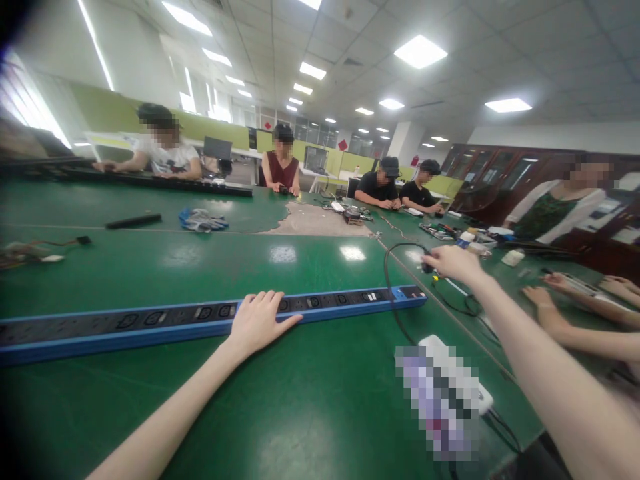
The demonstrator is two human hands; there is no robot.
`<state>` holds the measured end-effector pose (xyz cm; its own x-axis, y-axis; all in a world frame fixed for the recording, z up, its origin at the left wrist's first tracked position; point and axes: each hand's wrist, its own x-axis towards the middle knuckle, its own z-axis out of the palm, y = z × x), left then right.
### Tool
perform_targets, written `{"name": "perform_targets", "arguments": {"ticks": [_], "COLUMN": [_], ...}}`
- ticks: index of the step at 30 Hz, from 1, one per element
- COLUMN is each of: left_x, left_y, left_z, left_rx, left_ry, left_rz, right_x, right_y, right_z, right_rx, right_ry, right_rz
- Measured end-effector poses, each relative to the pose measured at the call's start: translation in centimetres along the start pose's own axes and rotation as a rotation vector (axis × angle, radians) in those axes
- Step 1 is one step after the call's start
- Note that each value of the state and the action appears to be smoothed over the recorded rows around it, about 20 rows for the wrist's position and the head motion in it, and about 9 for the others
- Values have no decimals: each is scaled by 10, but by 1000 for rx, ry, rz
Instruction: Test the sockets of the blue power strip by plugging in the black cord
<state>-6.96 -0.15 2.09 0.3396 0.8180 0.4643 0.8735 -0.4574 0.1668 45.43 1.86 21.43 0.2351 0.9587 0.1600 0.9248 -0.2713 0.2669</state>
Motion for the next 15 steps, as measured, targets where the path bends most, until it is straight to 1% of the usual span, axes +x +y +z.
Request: {"name": "perform_targets", "arguments": {"ticks": [1,3,4,6,8,11,15], "left_x": [0,0,0,0,0,1,1], "left_y": [0,0,0,0,0,-1,-1], "left_z": [0,0,0,0,0,1,2], "left_rx": [-1,-3,-4,-7,-7,-6,-7], "left_ry": [-1,0,2,9,16,22,28], "left_rz": [-2,-6,-9,-12,-4,4,-3], "right_x": [1,1,2,4,7,12,18], "right_y": [-11,-25,-29,-31,-29,-26,-33], "right_z": [20,54,66,83,93,102,111], "right_rx": [-14,-35,-36,-28,-14,5,5], "right_ry": [-69,-124,-135,-144,-157,-169,-171], "right_rz": [4,23,30,41,40,38,52]}}
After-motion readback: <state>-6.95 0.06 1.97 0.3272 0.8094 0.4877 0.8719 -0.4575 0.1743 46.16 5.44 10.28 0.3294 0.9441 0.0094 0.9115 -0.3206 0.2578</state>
